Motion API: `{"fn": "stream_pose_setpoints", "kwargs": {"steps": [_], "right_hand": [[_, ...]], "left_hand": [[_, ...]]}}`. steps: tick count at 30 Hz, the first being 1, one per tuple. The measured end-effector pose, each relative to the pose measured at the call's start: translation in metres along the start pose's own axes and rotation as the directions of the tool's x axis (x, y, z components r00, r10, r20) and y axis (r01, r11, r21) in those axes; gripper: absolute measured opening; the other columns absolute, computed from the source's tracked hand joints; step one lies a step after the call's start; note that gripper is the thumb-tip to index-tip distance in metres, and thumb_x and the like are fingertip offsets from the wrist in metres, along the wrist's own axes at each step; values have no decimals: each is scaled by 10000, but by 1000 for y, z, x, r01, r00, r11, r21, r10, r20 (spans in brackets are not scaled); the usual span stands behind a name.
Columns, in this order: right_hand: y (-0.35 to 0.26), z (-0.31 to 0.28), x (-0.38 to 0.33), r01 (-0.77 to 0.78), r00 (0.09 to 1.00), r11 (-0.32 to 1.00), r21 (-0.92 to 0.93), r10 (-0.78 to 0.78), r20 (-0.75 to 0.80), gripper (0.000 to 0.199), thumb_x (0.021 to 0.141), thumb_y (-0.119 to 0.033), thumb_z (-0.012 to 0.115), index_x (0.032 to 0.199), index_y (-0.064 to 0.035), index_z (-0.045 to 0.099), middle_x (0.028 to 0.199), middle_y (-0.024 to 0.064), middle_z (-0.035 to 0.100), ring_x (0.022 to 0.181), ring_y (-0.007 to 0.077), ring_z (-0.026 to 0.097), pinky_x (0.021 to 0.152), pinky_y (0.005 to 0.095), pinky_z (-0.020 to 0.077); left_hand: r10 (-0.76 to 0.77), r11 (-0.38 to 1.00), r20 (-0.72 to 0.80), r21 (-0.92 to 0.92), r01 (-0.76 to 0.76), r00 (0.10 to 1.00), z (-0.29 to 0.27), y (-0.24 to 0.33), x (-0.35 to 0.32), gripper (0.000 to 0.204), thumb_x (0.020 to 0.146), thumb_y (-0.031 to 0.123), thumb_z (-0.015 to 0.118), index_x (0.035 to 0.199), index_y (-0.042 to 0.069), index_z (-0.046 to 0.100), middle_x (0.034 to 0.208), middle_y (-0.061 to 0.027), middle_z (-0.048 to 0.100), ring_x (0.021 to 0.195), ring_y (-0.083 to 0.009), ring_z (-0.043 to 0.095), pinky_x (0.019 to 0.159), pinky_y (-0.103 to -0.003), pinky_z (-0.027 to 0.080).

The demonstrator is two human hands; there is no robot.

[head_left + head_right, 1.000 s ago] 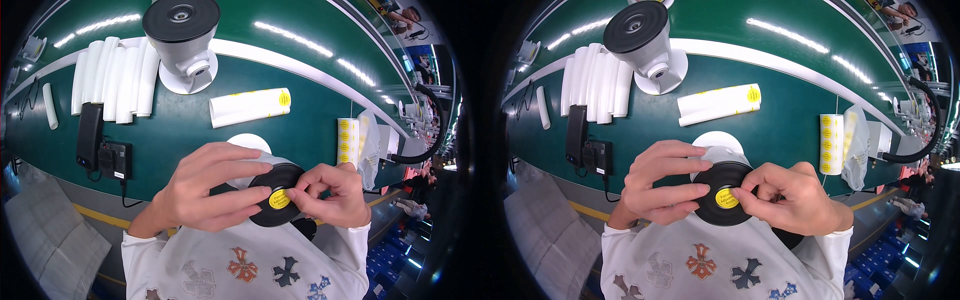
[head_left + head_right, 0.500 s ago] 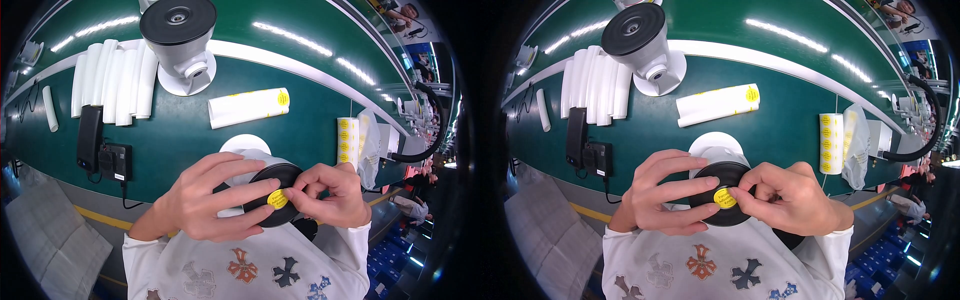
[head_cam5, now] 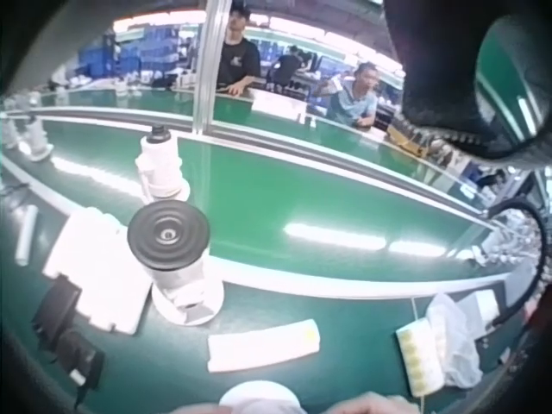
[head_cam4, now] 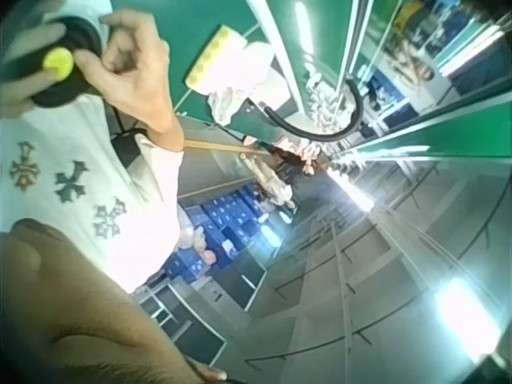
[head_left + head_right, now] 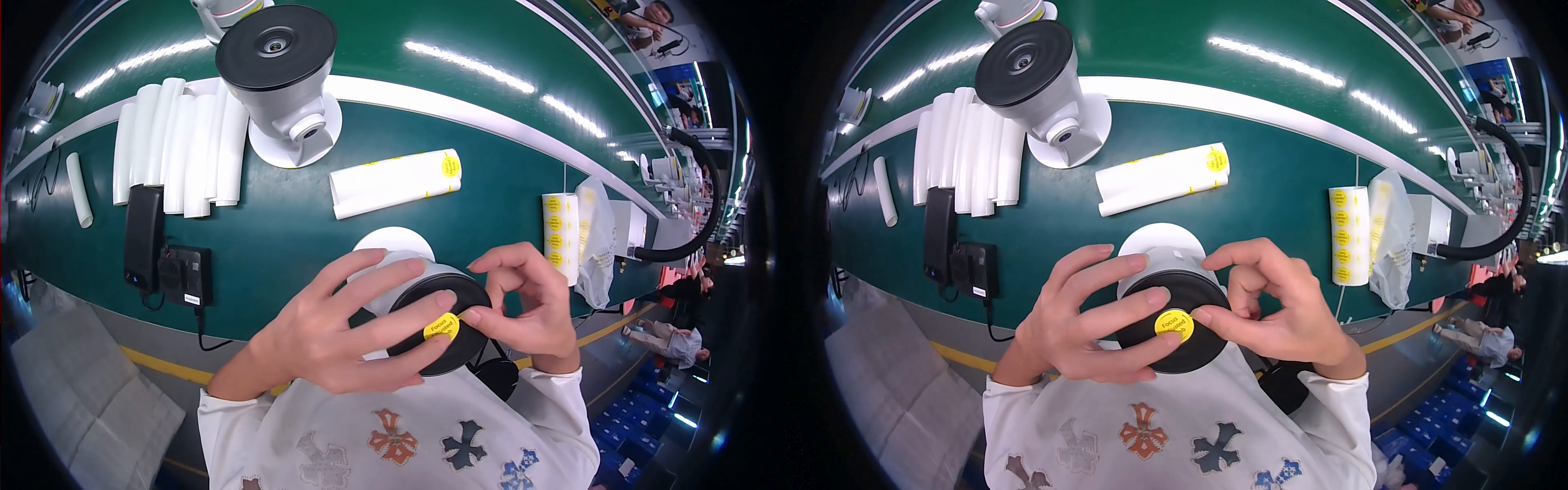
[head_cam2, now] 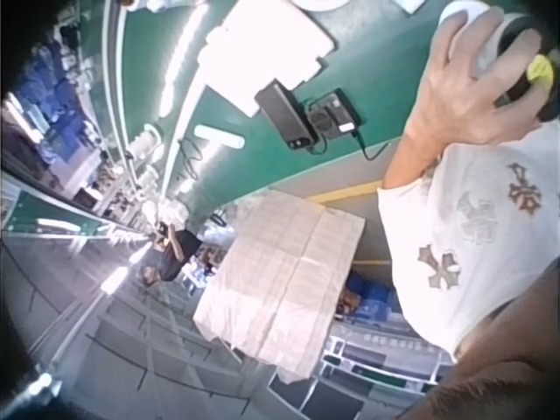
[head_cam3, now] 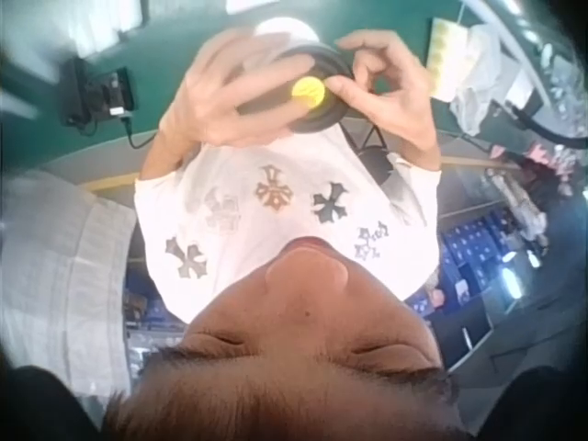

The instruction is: Apply warning labels to the base of security cameras on an assembly line.

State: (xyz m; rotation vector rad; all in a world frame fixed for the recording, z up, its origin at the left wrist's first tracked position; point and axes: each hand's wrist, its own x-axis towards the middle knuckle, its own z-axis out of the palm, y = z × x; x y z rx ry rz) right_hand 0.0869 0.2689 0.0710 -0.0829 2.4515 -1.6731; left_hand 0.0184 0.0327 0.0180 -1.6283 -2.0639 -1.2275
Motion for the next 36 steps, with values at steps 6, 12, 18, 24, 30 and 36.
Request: {"fn": "stream_pose_setpoints", "kwargs": {"steps": [6,12,18,24,30,36], "right_hand": [[15,9,-4,4,1000,976,219,0,-20,424,811,-5,727,1180,23,521,558,-49,465,524,20,416,576,192,320],[19,14,-4,15,1000,956,292,-7,-28,419,827,-11,713,1195,20,517,576,-59,440,555,18,404,609,196,328],[23,16,-6,21,999,936,351,-9,-35,413,828,-5,702,1197,19,519,580,-60,442,558,16,406,611,193,328],[29,23,-5,32,998,908,417,-4,-70,379,831,8,685,1178,21,532,572,-68,451,540,11,398,611,187,328],[61,12,12,426,905,876,226,-411,-109,923,581,-288,915,1323,58,487,1145,156,593,1036,216,581,916,338,442],[80,26,16,238,939,883,405,-315,135,855,604,-254,901,1303,43,507,1360,221,510,1254,288,511,1049,406,407]], "left_hand": [[82,993,32,81,-84,996,2,-6,11,437,776,616,646,1059,289,707,1250,-57,559,1121,-360,562,958,-539,415],[-154,988,-103,17,156,983,0,-8,12,477,717,613,694,1024,248,714,1241,17,619,1127,-340,590,983,-543,384],[111,983,-21,150,-107,994,8,-1,-5,387,787,576,661,1016,269,717,1143,74,637,1051,-286,589,984,-542,370],[135,985,-79,121,-125,988,15,-6,-11,335,778,526,698,959,246,734,1104,82,683,1029,-188,573,1013,-506,353],[204,969,-322,202,-143,924,27,-5,-18,320,751,444,761,889,155,744,967,67,716,935,-154,577,891,-401,462],[161,984,-505,17,-176,848,44,-10,-22,486,754,510,767,1007,107,668,1118,-59,646,1063,-231,556,916,-451,460]]}}
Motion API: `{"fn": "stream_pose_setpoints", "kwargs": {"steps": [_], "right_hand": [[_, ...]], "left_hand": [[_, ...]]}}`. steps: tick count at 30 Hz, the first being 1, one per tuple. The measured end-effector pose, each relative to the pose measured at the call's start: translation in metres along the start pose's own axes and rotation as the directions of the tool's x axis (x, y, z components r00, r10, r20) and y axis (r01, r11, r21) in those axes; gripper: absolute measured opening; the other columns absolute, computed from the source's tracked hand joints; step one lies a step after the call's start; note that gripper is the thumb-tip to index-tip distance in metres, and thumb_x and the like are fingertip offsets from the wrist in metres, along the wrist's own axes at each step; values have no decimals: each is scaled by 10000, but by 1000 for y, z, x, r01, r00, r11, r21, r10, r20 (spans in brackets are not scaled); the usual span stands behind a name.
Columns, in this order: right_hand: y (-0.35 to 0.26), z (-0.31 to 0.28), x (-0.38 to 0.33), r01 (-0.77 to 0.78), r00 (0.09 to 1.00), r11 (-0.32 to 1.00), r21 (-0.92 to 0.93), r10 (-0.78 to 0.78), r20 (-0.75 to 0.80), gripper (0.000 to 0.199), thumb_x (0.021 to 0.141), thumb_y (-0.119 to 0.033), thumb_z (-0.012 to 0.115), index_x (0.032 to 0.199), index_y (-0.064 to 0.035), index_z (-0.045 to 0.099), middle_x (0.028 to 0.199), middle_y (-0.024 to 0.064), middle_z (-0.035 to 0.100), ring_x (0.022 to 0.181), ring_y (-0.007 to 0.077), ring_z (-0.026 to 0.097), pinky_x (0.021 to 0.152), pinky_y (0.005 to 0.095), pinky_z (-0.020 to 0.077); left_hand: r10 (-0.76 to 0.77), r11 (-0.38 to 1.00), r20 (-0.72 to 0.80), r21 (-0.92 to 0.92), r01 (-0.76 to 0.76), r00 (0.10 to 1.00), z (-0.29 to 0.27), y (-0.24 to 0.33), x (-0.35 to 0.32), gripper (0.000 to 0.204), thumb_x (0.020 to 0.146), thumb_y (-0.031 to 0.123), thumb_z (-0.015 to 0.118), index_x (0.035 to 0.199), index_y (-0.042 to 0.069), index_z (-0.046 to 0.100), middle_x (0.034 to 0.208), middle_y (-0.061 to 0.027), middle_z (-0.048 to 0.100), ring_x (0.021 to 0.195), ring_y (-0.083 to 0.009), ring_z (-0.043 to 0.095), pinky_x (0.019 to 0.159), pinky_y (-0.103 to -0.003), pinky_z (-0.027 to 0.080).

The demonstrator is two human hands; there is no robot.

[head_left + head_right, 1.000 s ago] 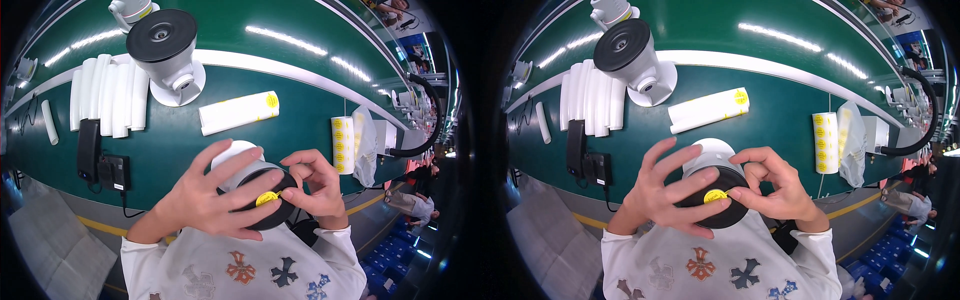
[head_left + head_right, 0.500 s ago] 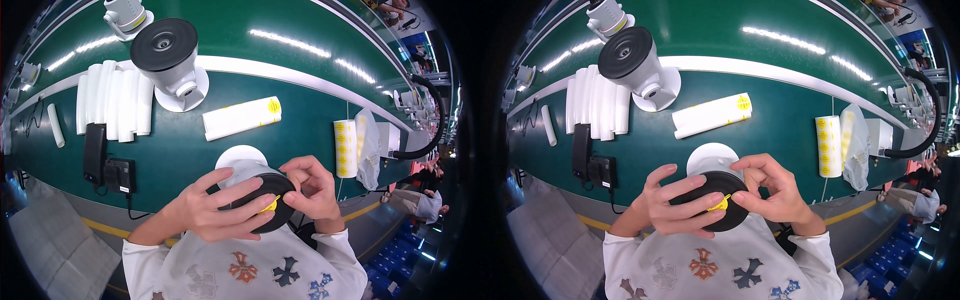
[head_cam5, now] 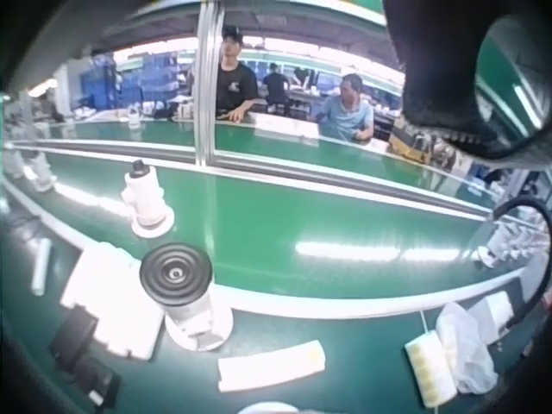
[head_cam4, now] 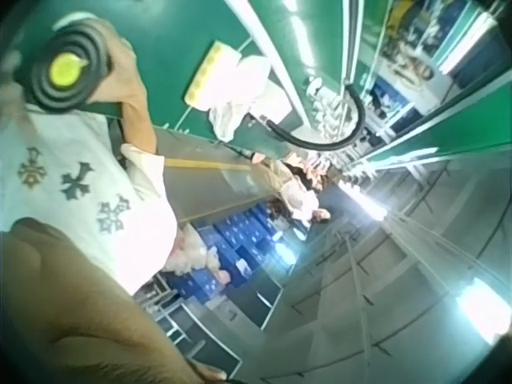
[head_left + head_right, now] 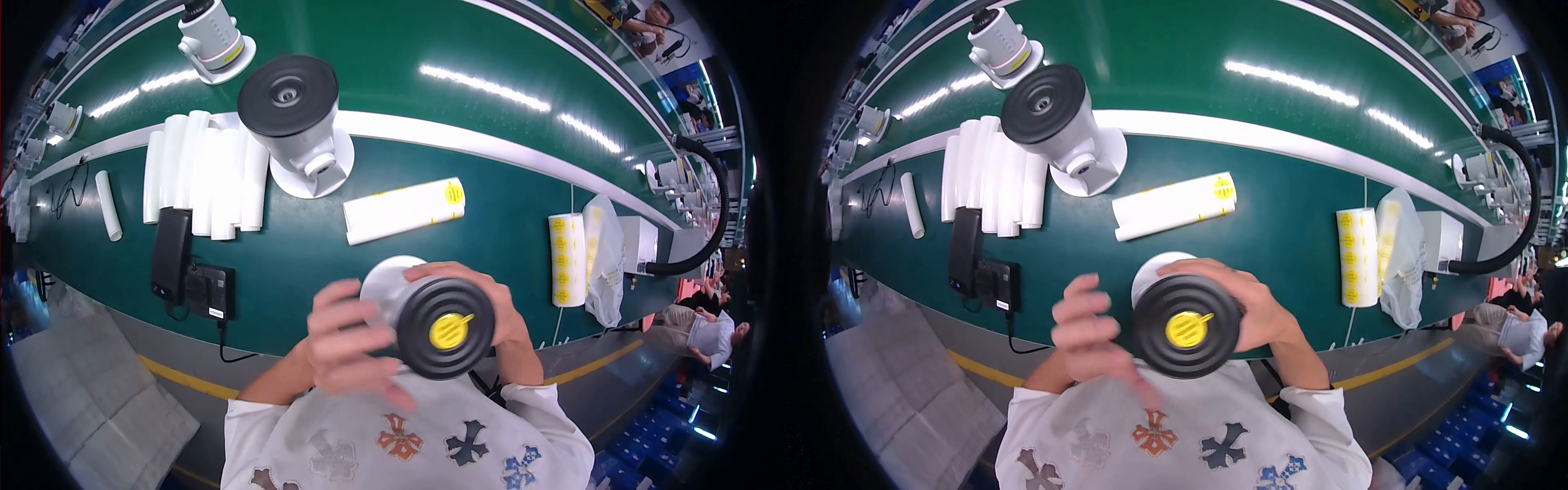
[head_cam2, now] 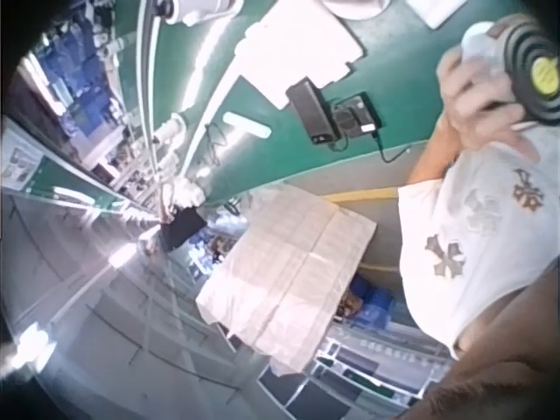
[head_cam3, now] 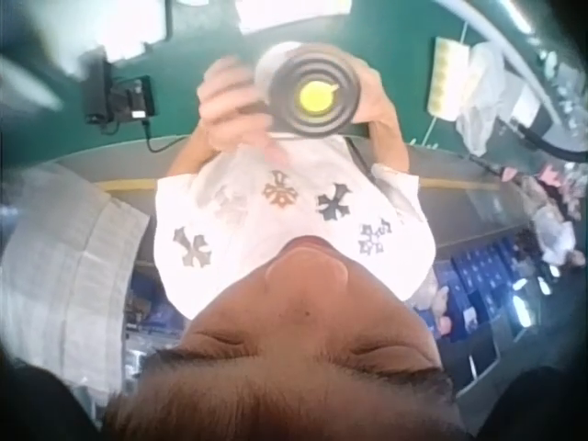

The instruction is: Apply warning labels to the base of security cameras on an assembly line.

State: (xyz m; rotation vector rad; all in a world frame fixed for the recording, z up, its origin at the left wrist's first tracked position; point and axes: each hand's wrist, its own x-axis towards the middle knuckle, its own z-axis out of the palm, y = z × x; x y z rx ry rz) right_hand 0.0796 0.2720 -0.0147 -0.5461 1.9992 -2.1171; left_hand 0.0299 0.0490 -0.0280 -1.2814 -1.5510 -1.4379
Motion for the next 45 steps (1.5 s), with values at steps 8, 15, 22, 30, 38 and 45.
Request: {"fn": "stream_pose_setpoints", "kwargs": {"steps": [8,15,22,30,38,45], "right_hand": [[-11,26,1,319,899,807,497,-92,-428,1122,632,-633,805,1473,-167,227,1342,85,346,1258,323,403,1055,640,368],[-25,60,21,627,724,723,290,-405,-558,1023,674,-536,829,1454,-138,301,1317,164,448,1228,369,454,1037,532,390],[-44,21,15,222,975,876,428,-204,-88,384,795,-152,760,1112,-42,572,1118,215,652,1075,313,625,979,419,434],[-85,-6,5,-2,991,979,-203,30,134,902,542,-444,916,1218,39,567,1052,118,691,915,242,708,806,303,543],[-76,-25,44,-634,558,506,-585,823,108,803,584,-674,765,984,19,691,836,155,714,733,253,708,686,327,549],[-65,-34,58,-634,277,257,-729,956,97,862,598,-748,700,1040,-9,698,840,145,711,749,250,700,641,329,535]], "left_hand": [[-759,-481,651,-575,662,13,14,24,2,1382,577,722,772,1532,210,-85,1587,-180,-40,1429,-380,221,1129,-545,262],[-636,-544,733,-647,533,241,10,12,17,1418,522,733,793,1542,170,-15,1524,-193,253,1370,-313,357,1127,-469,306],[-439,-835,898,-405,373,-10,20,17,-7,990,694,748,449,1378,33,425,1374,-158,478,1256,-329,475,1082,-448,349],[-274,-728,955,-282,624,112,2,-20,21,1021,737,712,546,1479,69,265,1267,-182,539,1142,-297,557,969,-415,467],[-511,-273,857,-225,935,57,6,-16,10,687,951,492,459,1462,110,208,1150,-108,432,1049,-181,443,950,-319,365],[-617,-194,787,-176,965,20,18,-15,4,710,942,434,528,1474,117,181,1172,-142,415,1017,-209,478,931,-335,399]]}}
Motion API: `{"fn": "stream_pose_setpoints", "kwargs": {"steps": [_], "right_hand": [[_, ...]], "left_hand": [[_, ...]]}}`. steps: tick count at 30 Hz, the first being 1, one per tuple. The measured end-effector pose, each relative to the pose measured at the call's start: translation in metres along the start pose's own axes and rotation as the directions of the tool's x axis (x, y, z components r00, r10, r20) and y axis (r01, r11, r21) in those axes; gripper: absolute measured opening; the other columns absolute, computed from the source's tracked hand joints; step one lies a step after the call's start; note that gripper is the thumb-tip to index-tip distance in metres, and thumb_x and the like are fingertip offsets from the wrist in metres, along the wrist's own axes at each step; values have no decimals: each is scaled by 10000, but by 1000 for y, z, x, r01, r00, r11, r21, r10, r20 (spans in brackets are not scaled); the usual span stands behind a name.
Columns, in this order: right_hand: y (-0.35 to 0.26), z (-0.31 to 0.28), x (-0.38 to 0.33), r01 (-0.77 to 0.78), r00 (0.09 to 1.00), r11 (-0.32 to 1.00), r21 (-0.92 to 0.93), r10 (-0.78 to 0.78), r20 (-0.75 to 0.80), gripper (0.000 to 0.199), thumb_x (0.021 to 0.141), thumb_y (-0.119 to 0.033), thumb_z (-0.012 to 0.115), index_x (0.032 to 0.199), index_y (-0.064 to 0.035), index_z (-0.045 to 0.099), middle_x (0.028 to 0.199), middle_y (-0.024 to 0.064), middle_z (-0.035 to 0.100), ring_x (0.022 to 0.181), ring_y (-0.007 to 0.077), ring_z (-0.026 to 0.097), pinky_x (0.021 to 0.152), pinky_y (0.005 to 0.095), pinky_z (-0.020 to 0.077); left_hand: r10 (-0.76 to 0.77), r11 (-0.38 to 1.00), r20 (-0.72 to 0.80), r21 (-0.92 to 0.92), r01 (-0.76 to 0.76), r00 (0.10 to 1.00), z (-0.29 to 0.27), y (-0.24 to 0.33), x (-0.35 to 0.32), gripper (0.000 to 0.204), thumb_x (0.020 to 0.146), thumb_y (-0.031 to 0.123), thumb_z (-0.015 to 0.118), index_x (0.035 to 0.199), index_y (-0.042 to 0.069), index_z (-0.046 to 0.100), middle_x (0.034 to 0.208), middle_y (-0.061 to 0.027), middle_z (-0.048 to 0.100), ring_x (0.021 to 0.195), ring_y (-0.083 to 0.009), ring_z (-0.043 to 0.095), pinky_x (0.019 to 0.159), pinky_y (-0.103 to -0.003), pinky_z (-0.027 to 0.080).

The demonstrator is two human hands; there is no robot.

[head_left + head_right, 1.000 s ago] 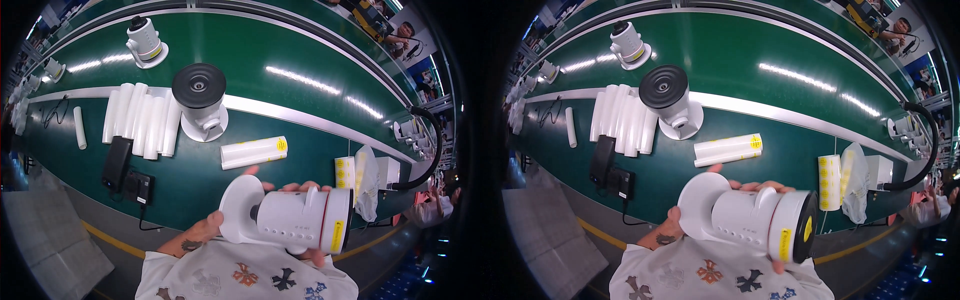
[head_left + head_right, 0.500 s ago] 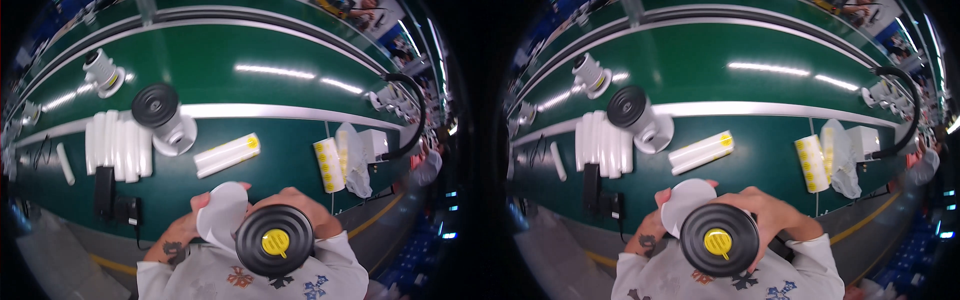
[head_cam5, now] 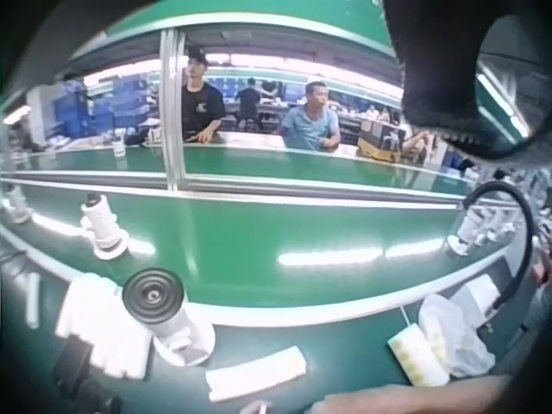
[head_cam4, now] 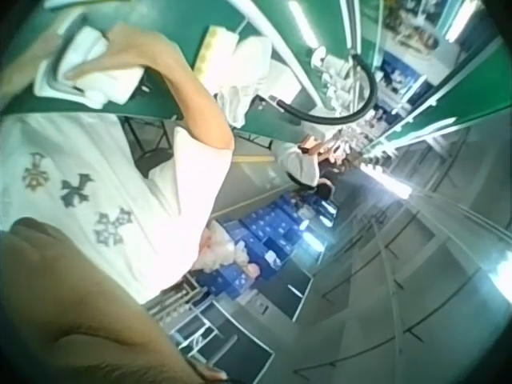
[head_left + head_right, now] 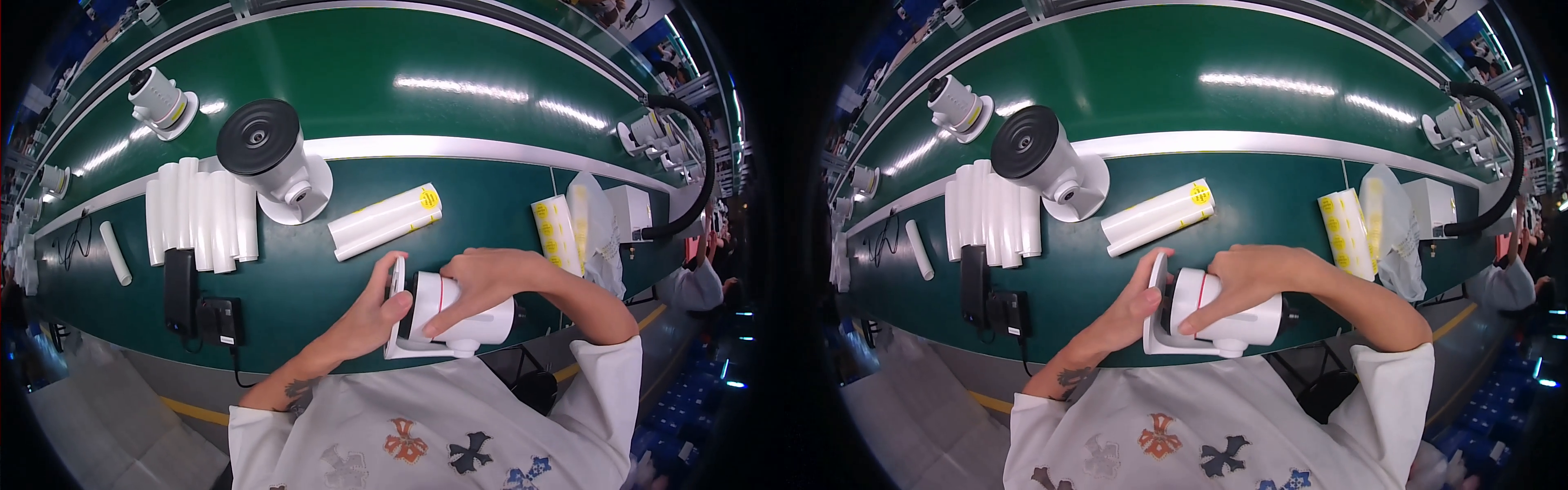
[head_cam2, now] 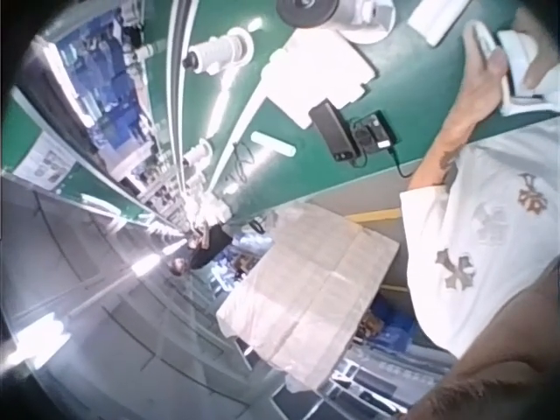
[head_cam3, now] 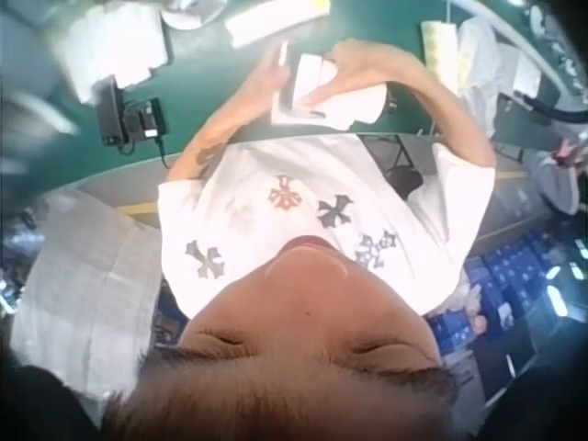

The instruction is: Apply warning labels to the base of security cameras on an assembly line.

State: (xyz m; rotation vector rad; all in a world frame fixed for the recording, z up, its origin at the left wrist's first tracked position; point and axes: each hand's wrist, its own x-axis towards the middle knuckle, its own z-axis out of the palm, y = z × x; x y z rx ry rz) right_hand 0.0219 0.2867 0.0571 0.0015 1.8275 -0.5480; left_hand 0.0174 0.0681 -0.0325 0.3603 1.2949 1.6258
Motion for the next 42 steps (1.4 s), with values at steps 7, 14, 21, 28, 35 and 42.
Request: {"fn": "stream_pose_setpoints", "kwargs": {"steps": [7,14,21,28,35,42], "right_hand": [[23,0,-56,550,557,792,-264,-584,-591,885,622,-315,881,1334,-31,439,1178,121,605,951,235,657,863,291,489],[3,-90,-97,439,129,871,-222,-306,-943,616,596,-269,854,1095,10,623,1000,109,664,886,164,638,818,278,509],[58,-250,-7,-120,44,969,-216,-213,-976,690,540,-440,817,1037,23,695,996,210,694,911,330,683,834,387,541],[72,-258,47,-133,-15,974,-185,-189,-982,873,573,-496,822,1251,-1,581,1167,213,636,1066,378,623,946,413,492],[49,-119,16,366,276,788,-496,-601,-751,304,848,-163,678,1112,-18,641,1157,158,614,1070,335,577,922,413,466],[65,-66,38,416,619,862,-289,-502,-604,282,873,-112,628,1120,22,654,1044,174,639,975,360,599,892,419,467]], "left_hand": [[199,893,-122,-387,-231,972,-9,6,2,1090,750,753,593,1513,133,124,1408,-200,320,1301,-331,382,1083,-477,314],[569,759,-647,175,-627,508,-30,40,-22,1010,782,448,767,1487,25,179,1430,-172,365,1351,-297,354,1096,-445,315],[779,624,-574,752,-214,252,-97,67,24,1128,668,147,851,1498,14,98,1427,-185,363,1356,-304,341,1118,-404,272],[708,698,-547,639,-324,446,-106,83,25,747,654,118,865,1265,-3,452,1179,-112,576,1091,-203,572,983,-348,439],[682,690,-386,620,-373,621,-64,84,-67,898,562,148,925,1319,9,463,1319,-157,540,1175,-227,568,1025,-397,443],[360,829,35,447,-337,932,12,50,-17,863,594,208,900,1322,46,464,1347,-165,518,1223,-309,546,1015,-397,458]]}}
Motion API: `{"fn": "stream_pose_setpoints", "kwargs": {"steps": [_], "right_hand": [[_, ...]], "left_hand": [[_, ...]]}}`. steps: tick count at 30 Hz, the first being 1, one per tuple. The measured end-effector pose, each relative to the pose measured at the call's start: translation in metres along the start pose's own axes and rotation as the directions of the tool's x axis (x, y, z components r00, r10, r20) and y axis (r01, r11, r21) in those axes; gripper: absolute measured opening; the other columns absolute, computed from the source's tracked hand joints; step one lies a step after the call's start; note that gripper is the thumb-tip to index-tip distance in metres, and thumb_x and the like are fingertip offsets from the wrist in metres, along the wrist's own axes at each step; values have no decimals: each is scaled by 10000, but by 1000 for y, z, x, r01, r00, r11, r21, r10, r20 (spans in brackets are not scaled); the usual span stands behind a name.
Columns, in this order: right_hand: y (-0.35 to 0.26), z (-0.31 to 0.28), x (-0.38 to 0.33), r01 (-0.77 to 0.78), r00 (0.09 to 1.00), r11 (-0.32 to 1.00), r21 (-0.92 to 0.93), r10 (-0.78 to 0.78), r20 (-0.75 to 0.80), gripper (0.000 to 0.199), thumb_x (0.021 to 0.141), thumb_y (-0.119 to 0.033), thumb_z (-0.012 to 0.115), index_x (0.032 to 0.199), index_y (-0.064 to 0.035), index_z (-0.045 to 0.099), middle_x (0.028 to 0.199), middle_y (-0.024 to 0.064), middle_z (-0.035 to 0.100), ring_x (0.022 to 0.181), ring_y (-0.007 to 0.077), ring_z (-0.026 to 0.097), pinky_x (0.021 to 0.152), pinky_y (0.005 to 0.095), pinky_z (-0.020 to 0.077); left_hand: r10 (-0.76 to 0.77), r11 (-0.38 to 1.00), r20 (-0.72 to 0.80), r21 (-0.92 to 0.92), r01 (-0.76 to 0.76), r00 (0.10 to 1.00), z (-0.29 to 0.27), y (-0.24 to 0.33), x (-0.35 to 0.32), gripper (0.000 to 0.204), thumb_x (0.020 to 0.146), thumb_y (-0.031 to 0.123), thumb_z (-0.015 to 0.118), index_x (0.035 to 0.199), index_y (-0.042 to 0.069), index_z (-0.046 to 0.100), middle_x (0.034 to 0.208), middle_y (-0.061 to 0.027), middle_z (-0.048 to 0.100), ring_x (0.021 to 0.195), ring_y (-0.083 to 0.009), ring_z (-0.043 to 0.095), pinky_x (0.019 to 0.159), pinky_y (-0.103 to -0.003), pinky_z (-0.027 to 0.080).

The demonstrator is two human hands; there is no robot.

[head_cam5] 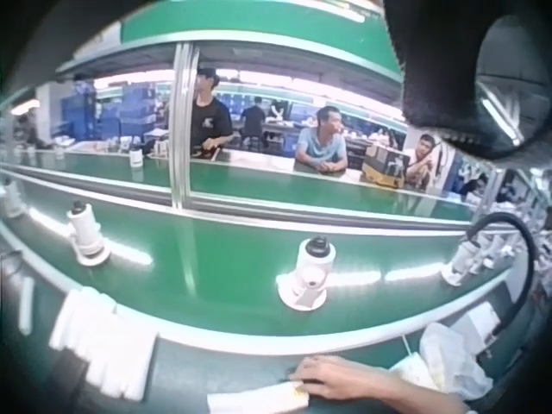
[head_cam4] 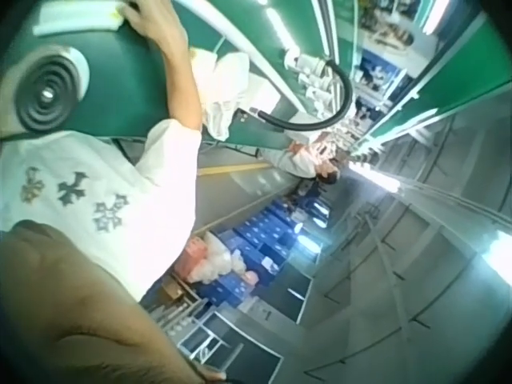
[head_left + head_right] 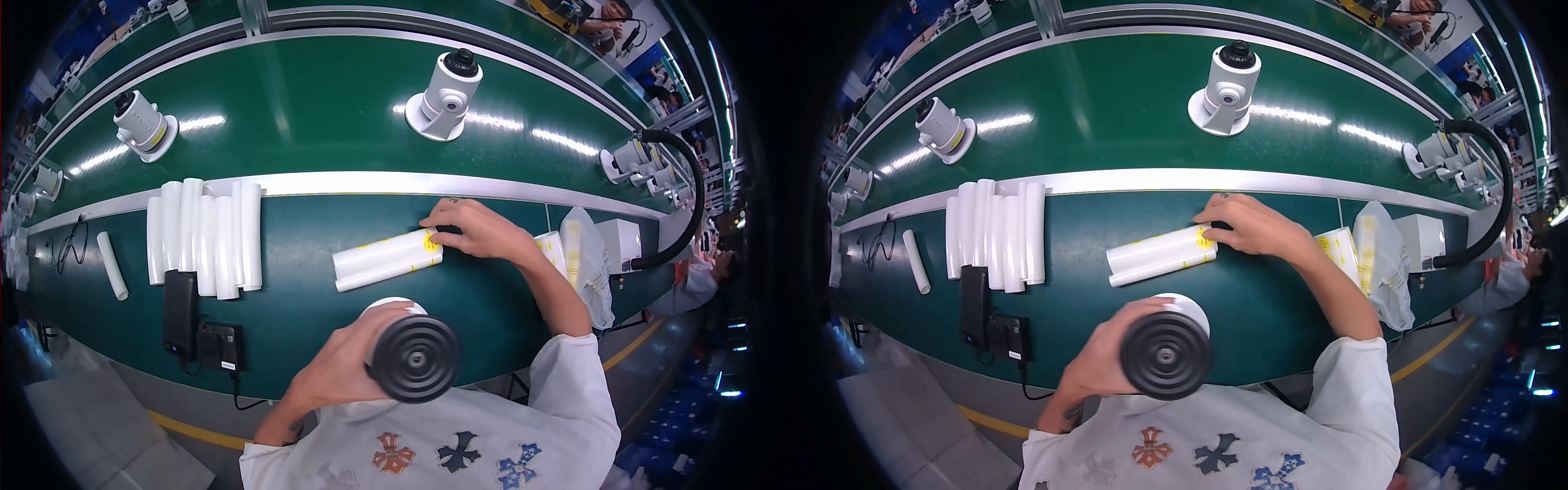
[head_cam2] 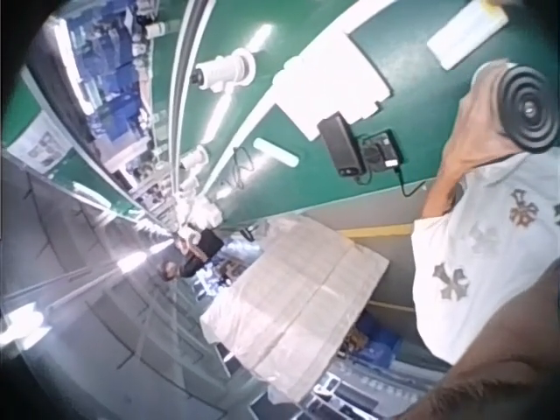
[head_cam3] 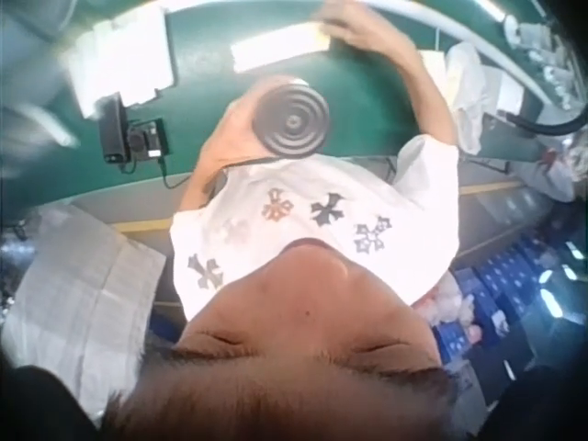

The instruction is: Apply warning labels to the base of security cameras on an assembly line.

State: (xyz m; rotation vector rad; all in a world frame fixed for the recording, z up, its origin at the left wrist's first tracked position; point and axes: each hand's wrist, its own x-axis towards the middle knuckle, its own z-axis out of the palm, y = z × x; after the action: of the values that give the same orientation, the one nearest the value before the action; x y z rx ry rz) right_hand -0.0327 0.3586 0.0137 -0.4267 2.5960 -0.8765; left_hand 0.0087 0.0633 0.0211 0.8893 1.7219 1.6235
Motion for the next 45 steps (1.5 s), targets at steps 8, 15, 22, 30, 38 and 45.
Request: {"fn": "stream_pose_setpoints", "kwargs": {"steps": [8,15,22,30,38,45], "right_hand": [[9,25,-13,86,989,993,86,-75,-124,290,830,-132,697,1063,38,673,999,182,661,920,353,624,827,396,491],[6,40,-19,57,987,972,227,-20,-162,235,839,-117,695,1024,28,678,914,178,671,829,319,657,743,372,513],[0,46,-28,170,934,961,219,-87,-346,169,829,-88,701,948,30,673,823,153,667,722,301,658,653,356,516],[-7,27,-48,306,831,917,-255,-389,-397,97,813,-53,680,880,-17,620,798,112,628,724,292,632,627,394,503],[-65,-24,-104,-5,863,992,125,68,-501,86,813,-5,698,843,-29,622,721,41,578,547,99,517,490,237,386],[-115,-34,-141,21,1000,816,577,-20,-9,105,811,-39,749,831,-15,648,511,-29,491,396,51,406,397,237,273]], "left_hand": [[10,1000,116,3,-10,993,16,-11,9,942,554,242,902,1360,67,447,1393,-162,471,1250,-353,505,1047,-426,420],[251,936,-128,285,-207,959,-20,-37,38,584,779,208,734,1309,55,541,1356,-168,527,1318,-356,444,1099,-439,340],[140,677,112,714,-177,984,-16,-45,95,269,861,197,662,1089,55,659,989,-96,668,959,-279,630,976,-408,425],[190,516,74,841,-164,979,7,-28,100,214,908,246,601,984,62,677,850,-77,644,809,-264,615,753,-378,460],[234,499,-176,866,37,956,11,-50,93,269,927,276,582,1008,39,678,1079,-139,631,1046,-317,580,912,-439,446],[385,693,-324,720,-39,864,14,-10,73,210,860,155,666,1032,34,677,1234,-146,587,1191,-364,524,1001,-463,399]]}}
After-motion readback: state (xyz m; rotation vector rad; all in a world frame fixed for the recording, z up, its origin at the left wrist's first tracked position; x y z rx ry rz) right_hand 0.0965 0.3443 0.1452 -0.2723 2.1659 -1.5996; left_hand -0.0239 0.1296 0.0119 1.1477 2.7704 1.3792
